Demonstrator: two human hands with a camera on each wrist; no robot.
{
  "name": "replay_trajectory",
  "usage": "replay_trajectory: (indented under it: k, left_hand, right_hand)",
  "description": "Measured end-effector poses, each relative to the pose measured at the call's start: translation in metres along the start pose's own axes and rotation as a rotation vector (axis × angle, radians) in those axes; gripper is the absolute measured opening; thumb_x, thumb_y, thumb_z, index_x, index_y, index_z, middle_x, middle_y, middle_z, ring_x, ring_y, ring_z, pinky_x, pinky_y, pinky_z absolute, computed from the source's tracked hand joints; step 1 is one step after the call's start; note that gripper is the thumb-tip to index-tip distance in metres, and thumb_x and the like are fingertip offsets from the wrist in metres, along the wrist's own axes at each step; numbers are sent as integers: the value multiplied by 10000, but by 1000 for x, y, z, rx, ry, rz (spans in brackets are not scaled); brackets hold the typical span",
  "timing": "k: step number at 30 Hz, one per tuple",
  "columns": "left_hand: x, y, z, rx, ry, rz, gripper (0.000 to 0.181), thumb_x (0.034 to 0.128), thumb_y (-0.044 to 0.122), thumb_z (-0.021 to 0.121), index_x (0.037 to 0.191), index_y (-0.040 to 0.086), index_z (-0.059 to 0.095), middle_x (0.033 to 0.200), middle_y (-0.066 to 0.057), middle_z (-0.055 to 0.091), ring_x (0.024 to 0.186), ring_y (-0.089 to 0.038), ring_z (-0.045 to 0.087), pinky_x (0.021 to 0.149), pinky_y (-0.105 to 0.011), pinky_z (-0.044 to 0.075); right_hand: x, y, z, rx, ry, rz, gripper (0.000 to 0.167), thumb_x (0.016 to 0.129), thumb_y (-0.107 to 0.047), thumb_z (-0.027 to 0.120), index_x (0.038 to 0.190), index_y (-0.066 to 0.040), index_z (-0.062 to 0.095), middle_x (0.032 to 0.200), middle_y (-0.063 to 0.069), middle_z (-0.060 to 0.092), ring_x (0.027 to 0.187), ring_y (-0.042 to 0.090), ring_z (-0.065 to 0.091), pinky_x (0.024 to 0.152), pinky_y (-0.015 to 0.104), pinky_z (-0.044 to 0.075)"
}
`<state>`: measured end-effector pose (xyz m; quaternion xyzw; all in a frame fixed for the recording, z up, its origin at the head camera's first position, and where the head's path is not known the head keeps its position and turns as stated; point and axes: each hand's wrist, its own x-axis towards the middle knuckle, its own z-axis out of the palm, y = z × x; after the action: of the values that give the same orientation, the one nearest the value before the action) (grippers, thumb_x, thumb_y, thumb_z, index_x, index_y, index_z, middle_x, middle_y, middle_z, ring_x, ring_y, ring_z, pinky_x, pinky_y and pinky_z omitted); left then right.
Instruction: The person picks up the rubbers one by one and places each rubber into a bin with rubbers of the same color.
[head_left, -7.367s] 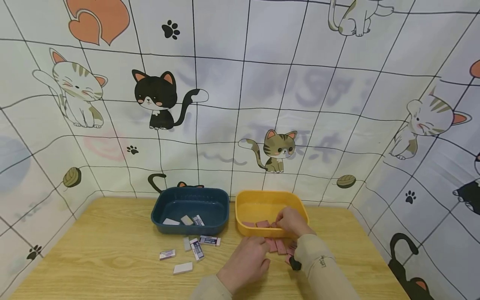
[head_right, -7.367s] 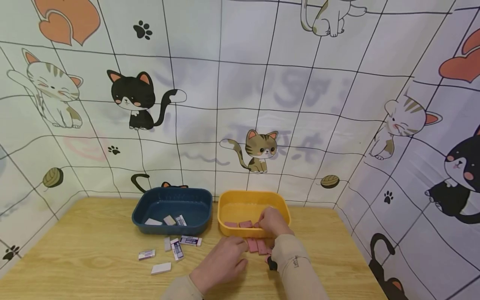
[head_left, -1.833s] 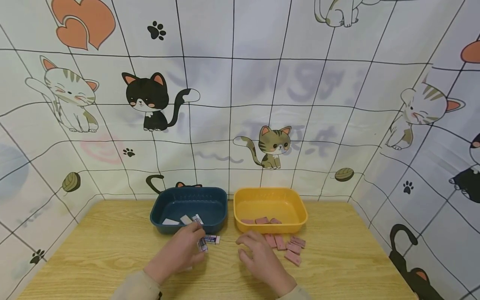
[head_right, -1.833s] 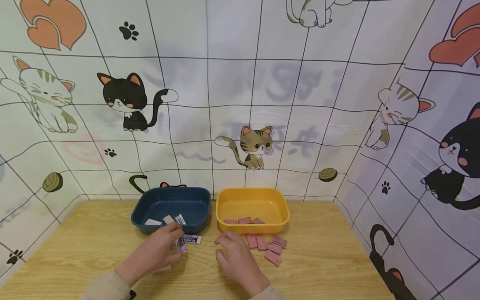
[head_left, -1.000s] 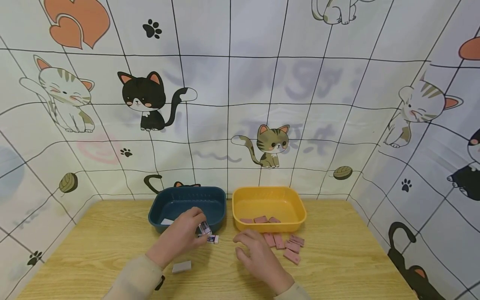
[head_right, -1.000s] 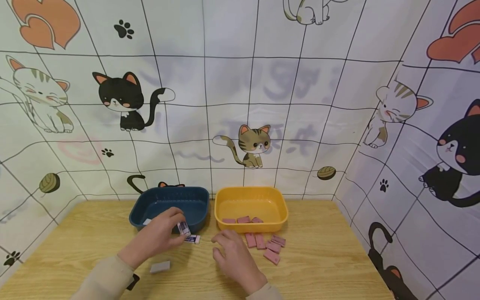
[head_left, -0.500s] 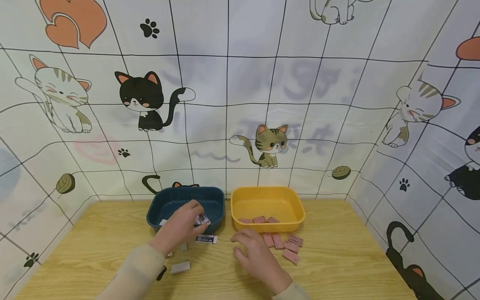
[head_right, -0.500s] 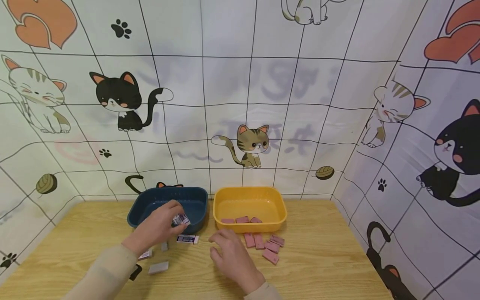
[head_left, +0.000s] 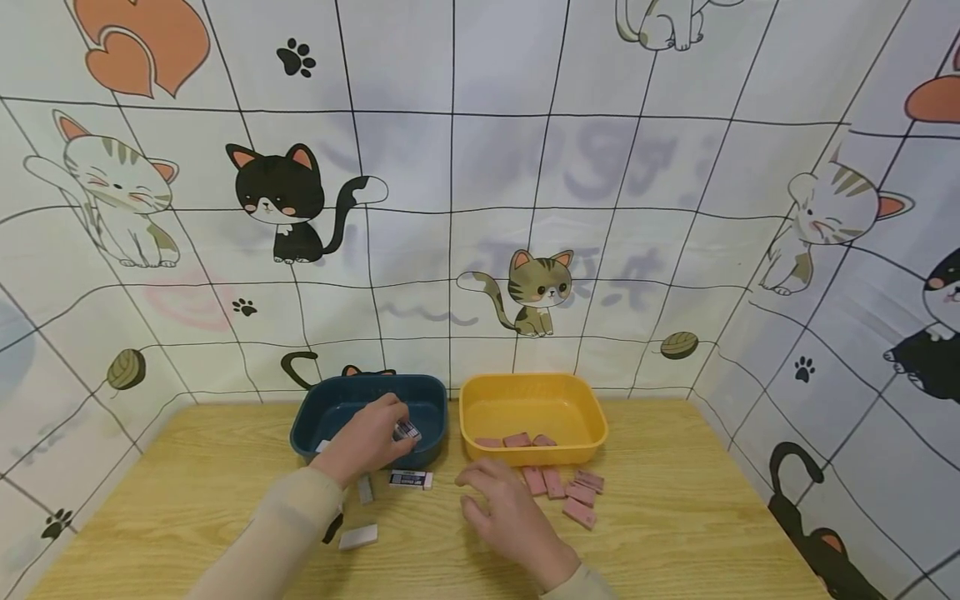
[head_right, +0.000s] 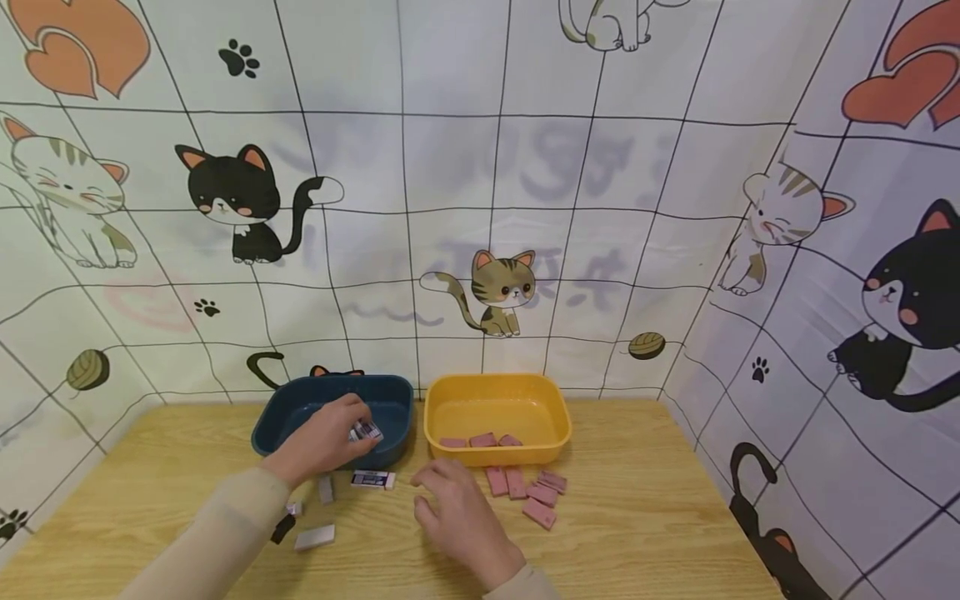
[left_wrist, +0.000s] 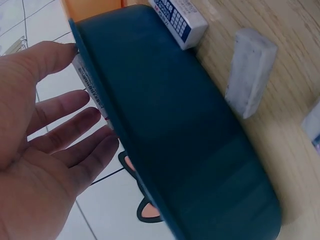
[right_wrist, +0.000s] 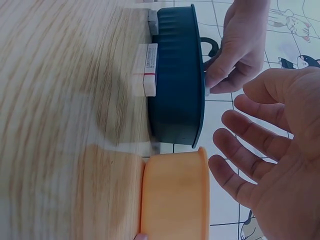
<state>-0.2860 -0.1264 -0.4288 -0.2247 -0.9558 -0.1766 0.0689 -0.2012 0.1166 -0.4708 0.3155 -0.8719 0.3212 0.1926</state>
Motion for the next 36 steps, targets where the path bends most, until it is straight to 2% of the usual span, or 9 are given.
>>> replay_trajectory:
  k: [6, 12, 24, 36]
  left_hand:
    - [10, -3, 7, -24, -43, -48, 175, 889, 217, 809, 931, 89, 697, 917, -22, 567, 746, -132, 516, 690, -336, 509]
    - [20, -5, 13, 10, -107, -106, 182, 884, 254, 820, 906, 123, 695, 898, -1, 553, 769, -154, 517, 702, -337, 516]
    - [34, -15, 21, 6, -220, -128, 174, 880, 220, 826, 881, 98, 702, 874, -26, 601, 780, -163, 546, 717, -366, 526]
    - [41, -23, 29, -41, -255, -140, 164, 881, 188, 822, 823, 116, 687, 827, -1, 605, 740, -151, 561, 690, -360, 519]
  right_hand:
    - [-1, 0, 0, -7, -17, 10, 168, 896, -56, 736, 1051, -123, 726, 1097, -20, 665, 1020, 143, 624, 893, 359, 552]
    - [-2, -2, 0, -12, -39, 17, 153, 911, -70, 717, 1057, -118, 725, 1105, -22, 664, 1029, 142, 617, 913, 359, 548]
    - [-2, -5, 1, 6, -51, 24, 160, 914, -42, 705, 1058, -107, 725, 1102, -15, 664, 1024, 143, 620, 907, 359, 549]
    - [-3, -5, 1, 7, -52, 19, 155, 911, -40, 706, 1054, -100, 722, 1108, 1, 668, 1029, 161, 627, 912, 368, 548]
